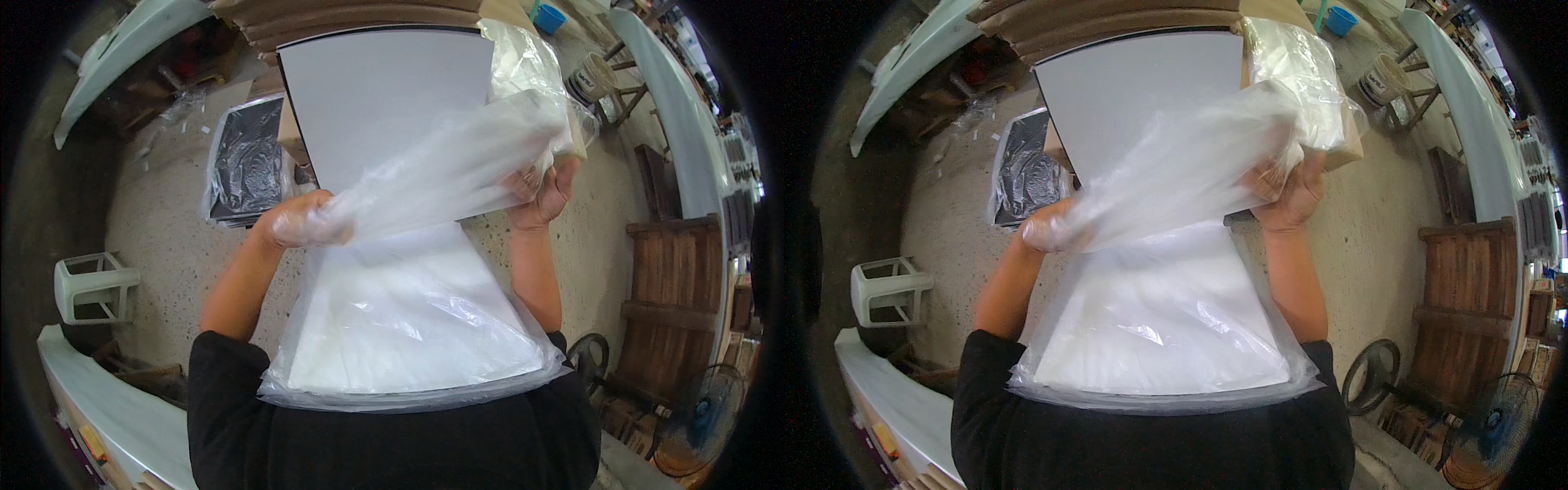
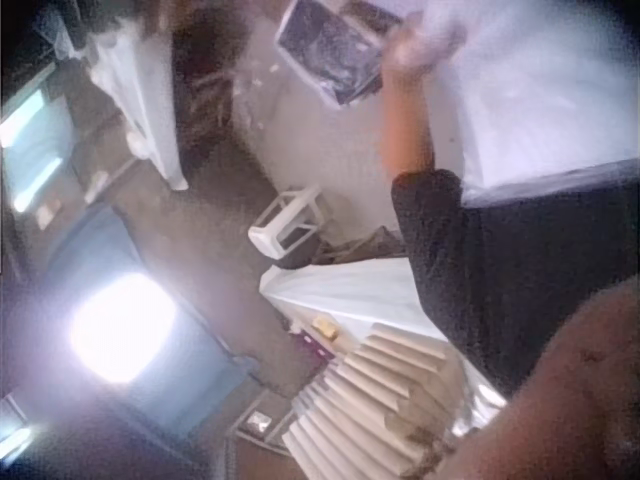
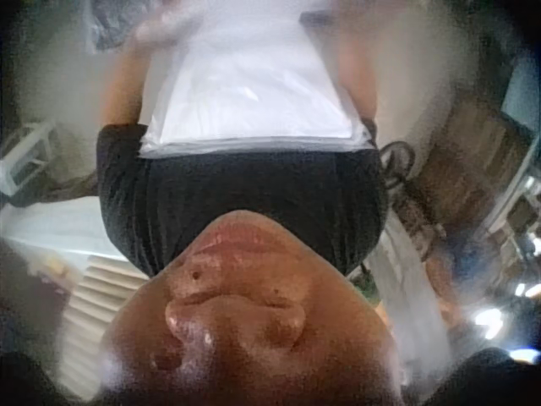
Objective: The person picks up a dark rectangular board from a stack and places it into a clear plastic bag by hand, repeating this action with several more boards.
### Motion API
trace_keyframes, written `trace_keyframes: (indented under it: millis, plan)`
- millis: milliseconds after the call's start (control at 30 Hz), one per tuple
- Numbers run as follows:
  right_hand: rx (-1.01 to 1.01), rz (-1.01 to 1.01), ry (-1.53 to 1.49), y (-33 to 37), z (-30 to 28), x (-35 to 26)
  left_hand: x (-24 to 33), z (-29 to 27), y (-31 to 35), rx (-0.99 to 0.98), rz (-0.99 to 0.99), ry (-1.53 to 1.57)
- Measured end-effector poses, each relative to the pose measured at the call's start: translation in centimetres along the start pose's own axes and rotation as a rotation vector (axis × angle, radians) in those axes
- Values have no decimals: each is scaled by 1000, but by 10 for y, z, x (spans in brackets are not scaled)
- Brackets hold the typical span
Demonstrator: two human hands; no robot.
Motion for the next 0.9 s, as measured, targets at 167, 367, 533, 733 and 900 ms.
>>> trace_keyframes:
  millis: [167, 367, 533, 733, 900]
  plan:
    - [449, -138, 1499, -52, -19, -37, 98, -9, -16, -65, 523, 302]
    - [-22, -1095, 2451, -109, 53, -19, 141, -53, -52, 1051, 626, -1556]
    - [-389, -1417, 2264, 9, 3, -29, 106, 1, 23, 685, 636, -1333]
    - [-88, 3, 855, -10, -12, -56, 85, -23, 9, 572, 93, -377]
    - [698, -77, 754, -4, -172, -4, -7, 4, -13, 623, -185, 354]
Point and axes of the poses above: each hand's wrist, its own y-axis away from the middle knuckle, its own z-axis out of the palm, x = y × z, the point moved 3 cm from there along -y, towards the middle knuckle, and after that the axes turned 11 degrees about -y, right-handed, at the moved point
